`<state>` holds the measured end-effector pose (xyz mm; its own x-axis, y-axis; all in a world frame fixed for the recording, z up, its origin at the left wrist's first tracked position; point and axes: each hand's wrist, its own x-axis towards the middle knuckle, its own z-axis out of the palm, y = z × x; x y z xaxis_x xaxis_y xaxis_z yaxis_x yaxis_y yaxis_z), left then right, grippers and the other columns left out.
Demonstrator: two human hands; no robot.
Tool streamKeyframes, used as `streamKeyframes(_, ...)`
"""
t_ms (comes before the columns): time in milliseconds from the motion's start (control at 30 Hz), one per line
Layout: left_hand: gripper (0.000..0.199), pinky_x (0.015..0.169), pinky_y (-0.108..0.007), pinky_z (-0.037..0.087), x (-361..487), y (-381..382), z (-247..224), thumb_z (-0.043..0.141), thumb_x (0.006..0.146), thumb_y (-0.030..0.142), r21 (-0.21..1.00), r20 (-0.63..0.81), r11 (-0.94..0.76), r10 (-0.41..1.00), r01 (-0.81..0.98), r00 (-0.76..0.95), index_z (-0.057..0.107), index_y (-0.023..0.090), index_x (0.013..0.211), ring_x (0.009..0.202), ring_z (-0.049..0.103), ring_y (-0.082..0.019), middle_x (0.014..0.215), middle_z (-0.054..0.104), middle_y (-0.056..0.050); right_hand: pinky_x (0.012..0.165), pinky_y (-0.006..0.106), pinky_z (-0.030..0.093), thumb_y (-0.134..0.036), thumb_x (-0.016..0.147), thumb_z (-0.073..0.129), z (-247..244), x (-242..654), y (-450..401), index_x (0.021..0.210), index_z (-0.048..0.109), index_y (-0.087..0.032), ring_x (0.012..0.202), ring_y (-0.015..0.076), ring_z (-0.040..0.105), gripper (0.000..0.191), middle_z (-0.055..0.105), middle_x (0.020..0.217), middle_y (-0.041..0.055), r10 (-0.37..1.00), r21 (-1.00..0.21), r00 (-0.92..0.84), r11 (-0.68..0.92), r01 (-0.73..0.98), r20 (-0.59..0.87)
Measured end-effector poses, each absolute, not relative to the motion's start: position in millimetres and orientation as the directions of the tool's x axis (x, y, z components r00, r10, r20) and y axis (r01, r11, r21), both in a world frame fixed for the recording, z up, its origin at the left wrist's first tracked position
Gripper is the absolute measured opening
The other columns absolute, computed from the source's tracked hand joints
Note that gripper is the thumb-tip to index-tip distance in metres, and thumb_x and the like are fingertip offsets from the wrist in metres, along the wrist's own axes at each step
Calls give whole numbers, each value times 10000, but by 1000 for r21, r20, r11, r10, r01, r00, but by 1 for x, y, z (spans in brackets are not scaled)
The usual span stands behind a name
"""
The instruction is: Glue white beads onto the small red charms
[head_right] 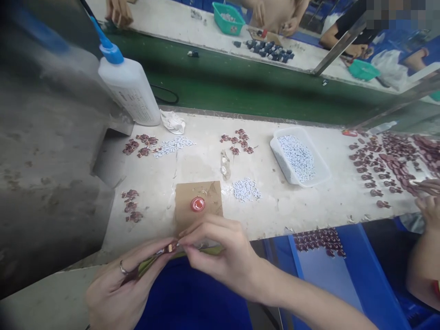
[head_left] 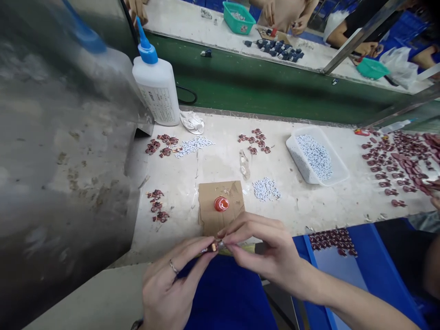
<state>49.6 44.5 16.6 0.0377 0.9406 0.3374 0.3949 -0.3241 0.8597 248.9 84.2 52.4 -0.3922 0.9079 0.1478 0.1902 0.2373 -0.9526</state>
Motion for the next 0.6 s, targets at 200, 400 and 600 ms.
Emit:
streamKeyframes(200, 307, 925, -96, 617, 51, 48, 19, 761, 839, 79, 855, 359, -349, 932, 384, 47, 724, 233, 1102, 880, 760, -60, 1030, 782, 45, 731, 298, 639, -57, 906, 680, 55, 247, 87, 1046, 743, -223, 862, 159, 752, 226, 791, 969, 41, 893, -941, -413, 279, 192, 181)
streamKeyframes(400, 278, 946, -69, 601, 51, 47, 19, 765, 830, 67, 822, 397, -380, 916, 424, 52, 726, 206, 1067, 870, 755, -43, 1014, 779, 55, 743, 300, 655, -122, 996, 609, 58, 251, 84, 1150, 707, -223, 880, 167, 750, 209, 769, 1053, 75, 839, -871, -522, 366, 328, 156)
streamKeyframes(600, 280, 950, -77, 603, 56, 49, 21, 750, 845, 71, 859, 347, -325, 938, 396, 19, 734, 233, 1072, 937, 749, -41, 1074, 772, 69, 692, 296, 641, -98, 1044, 492, 62, 254, 81, 1238, 659, -161, 853, 191, 742, 264, 755, 1006, 113, 726, -589, -617, 652, 477, 303)
